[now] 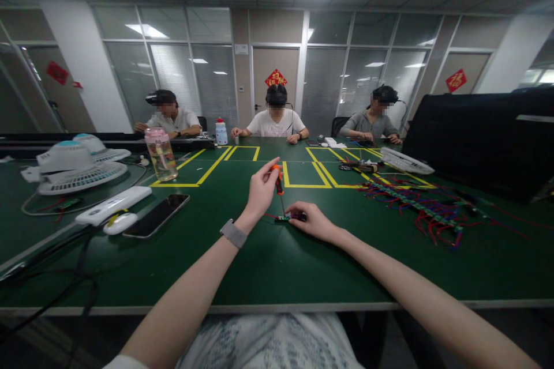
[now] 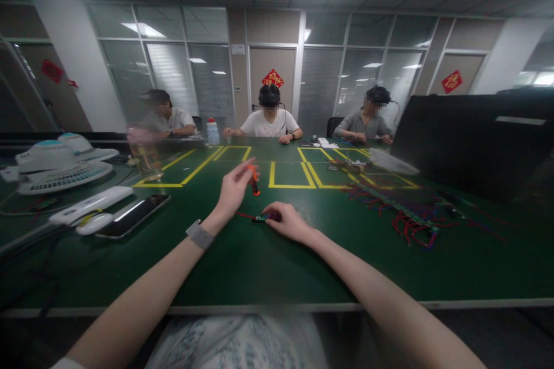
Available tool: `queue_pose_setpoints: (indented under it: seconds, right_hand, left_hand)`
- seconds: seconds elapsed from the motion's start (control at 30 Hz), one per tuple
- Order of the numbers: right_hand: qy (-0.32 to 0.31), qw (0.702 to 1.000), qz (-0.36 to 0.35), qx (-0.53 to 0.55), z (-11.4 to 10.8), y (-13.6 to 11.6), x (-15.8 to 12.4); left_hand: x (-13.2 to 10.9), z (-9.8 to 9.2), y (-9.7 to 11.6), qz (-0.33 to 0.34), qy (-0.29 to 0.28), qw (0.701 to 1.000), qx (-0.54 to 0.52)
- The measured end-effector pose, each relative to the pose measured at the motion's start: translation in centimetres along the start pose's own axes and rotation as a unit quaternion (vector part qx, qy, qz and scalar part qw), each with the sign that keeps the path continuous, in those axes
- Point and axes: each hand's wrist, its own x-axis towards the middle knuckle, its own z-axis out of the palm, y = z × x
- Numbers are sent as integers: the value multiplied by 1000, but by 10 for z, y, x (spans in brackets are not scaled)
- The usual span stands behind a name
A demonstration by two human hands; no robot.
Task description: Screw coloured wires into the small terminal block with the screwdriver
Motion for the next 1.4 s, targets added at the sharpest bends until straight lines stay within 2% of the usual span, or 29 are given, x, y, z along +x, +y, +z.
queue_pose_setpoints:
  seconds: [0.1,0.2,0.43,0.63,0.83,1.07,1.27,1.4]
  right_hand:
    - [2,1000,-2,0,0,-1,1]
    - [4,1000,-1,1,0,-1,1]
    - [-2,1000,3,2,0,-1,0]
    - [0,1000,-3,-5,0,-1,1]
    - [-2,1000,-4,-4,0,0,1]
    - [-1,1000,-6,-4,0,0,1]
    - [0,1000,-5,1,1,1,1]
    - [-1,1000,-3,9,2,2,1]
  left_hand:
    - [-2,0,2,33,32,997,60]
    - [-2,-1,1,38,53,994,90]
    - [1,-1,-3,-3,12,1000,-20]
    - [-3,-2,2,39,62,993,92]
    - [-2,1,0,-9,-15,999,-27]
    - [-7,1,0,77,41,991,103]
    - [-14,7,-1,101,19,993,49]
    - [-18,9,1,111,43,986,112]
